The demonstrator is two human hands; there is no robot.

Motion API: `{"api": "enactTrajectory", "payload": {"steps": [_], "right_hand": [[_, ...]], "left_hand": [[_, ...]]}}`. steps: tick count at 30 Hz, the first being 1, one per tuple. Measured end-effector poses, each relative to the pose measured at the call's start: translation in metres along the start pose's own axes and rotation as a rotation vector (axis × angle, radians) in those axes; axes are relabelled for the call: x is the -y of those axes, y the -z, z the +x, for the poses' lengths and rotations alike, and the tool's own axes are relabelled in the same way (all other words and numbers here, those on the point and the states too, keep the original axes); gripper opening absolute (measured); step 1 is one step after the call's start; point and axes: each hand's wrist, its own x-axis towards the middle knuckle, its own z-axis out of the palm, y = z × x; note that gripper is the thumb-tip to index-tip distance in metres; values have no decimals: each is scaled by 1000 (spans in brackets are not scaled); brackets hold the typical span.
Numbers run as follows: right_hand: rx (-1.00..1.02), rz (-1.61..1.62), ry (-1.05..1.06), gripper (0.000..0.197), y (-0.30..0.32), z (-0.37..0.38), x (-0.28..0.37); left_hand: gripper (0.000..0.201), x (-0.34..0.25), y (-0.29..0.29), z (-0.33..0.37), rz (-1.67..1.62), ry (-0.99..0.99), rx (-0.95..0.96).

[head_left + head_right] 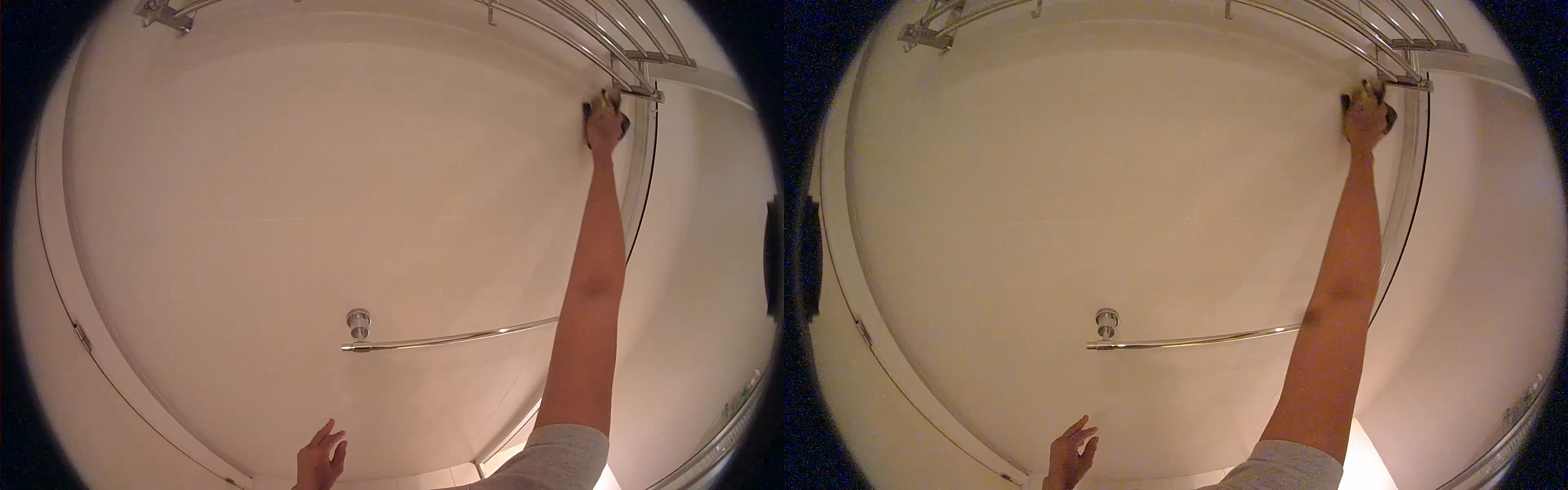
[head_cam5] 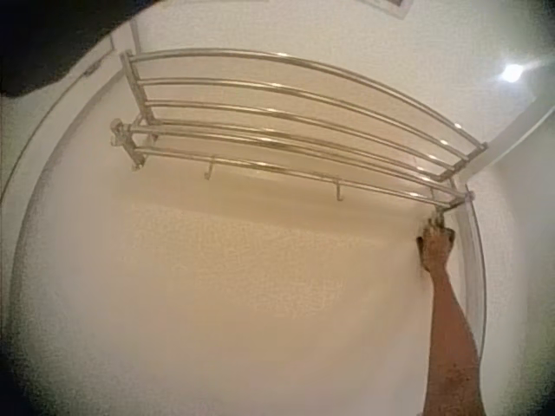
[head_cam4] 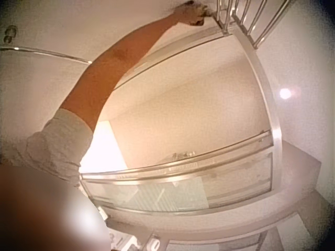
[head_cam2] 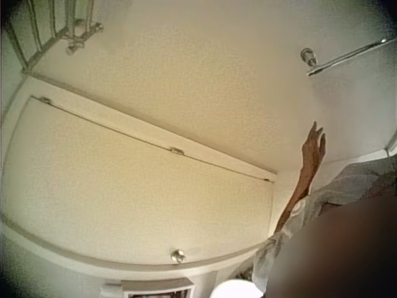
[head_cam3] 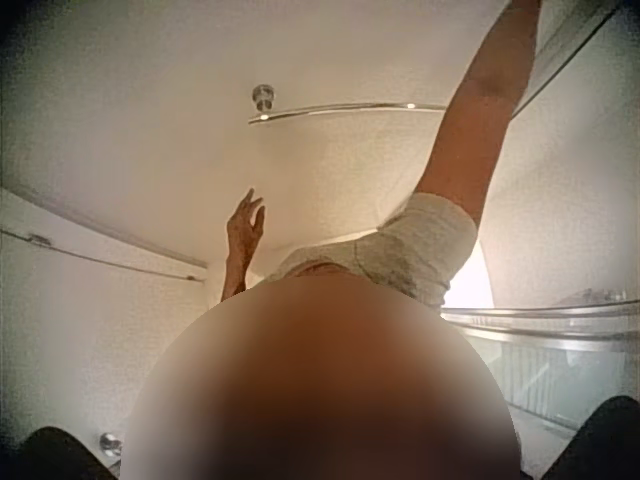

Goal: The person cleans a bathroom using a sponge, wiping the shower door, toilet, floor, and door surfaces. They move around the room to reach different areas, including the sink and the door handle, ensuring a thorough cleaning of the visible surfaces.

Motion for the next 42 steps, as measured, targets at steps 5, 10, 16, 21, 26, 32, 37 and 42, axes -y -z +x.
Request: {"api": "enactTrajectory", "payload": {"steps": [5,10,16,21,26,32,37,42], "right_hand": [[159,-24,-257,49,16,-59,-87],[272,7,-684,64,56,-181,-89],[198,286,-37,51,105,-305,22],[628,505,488,43,167,-346,225],[705,622,714,19,188,-373,351],[596,849,823,20,197,-438,491],[611,867,1088,27,209,-515,564],[590,902,1402,24,202,-622,592]], "left_hand": [[18,-8,2,9,-34,42,55],[18,-8,7,13,-4,-4,63],[18,-18,3,29,-79,-50,69],[19,-14,15,11,-47,-30,29],[19,-4,33,-5,-5,30,-65],[19,15,74,-42,62,214,-198],[20,34,112,-71,112,362,-292],[20,54,159,-98,123,504,-354]]}}
